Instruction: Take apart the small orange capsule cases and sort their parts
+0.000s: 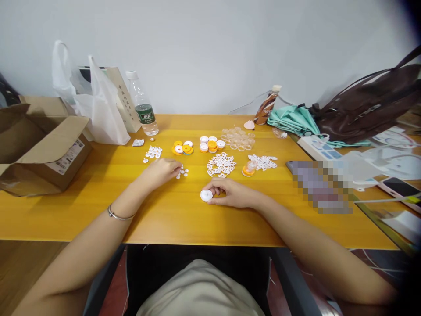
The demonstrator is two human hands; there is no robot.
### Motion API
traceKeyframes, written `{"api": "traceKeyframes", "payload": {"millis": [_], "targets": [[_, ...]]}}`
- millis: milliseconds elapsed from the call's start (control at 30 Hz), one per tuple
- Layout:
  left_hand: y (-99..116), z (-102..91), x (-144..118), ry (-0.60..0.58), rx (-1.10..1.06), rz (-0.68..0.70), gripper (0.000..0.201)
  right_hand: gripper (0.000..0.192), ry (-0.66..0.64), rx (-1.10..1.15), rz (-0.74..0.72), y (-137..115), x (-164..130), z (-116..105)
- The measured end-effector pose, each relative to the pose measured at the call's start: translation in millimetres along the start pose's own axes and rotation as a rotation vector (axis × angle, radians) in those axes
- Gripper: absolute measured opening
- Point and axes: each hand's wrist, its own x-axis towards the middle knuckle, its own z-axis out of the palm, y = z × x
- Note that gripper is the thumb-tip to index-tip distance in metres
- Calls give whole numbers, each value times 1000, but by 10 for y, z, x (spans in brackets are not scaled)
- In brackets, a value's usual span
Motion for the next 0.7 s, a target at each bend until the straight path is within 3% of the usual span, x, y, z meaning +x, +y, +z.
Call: {"api": "traceKeyframes", "payload": {"millis": [267,400,567,700], "targets": [[55,-34,-2,12,14,17,20,27,-2,11,-6,11,-4,4],[255,-73,-16,91,-191,97,18,27,2,16,-6,12,2,10],[621,-48,-7,-39,-480,349,19,21,3,22,-8,9,15,11],[709,35,20,-75,-534,346,19,20,-8,30,-20,20,22,1]]}}
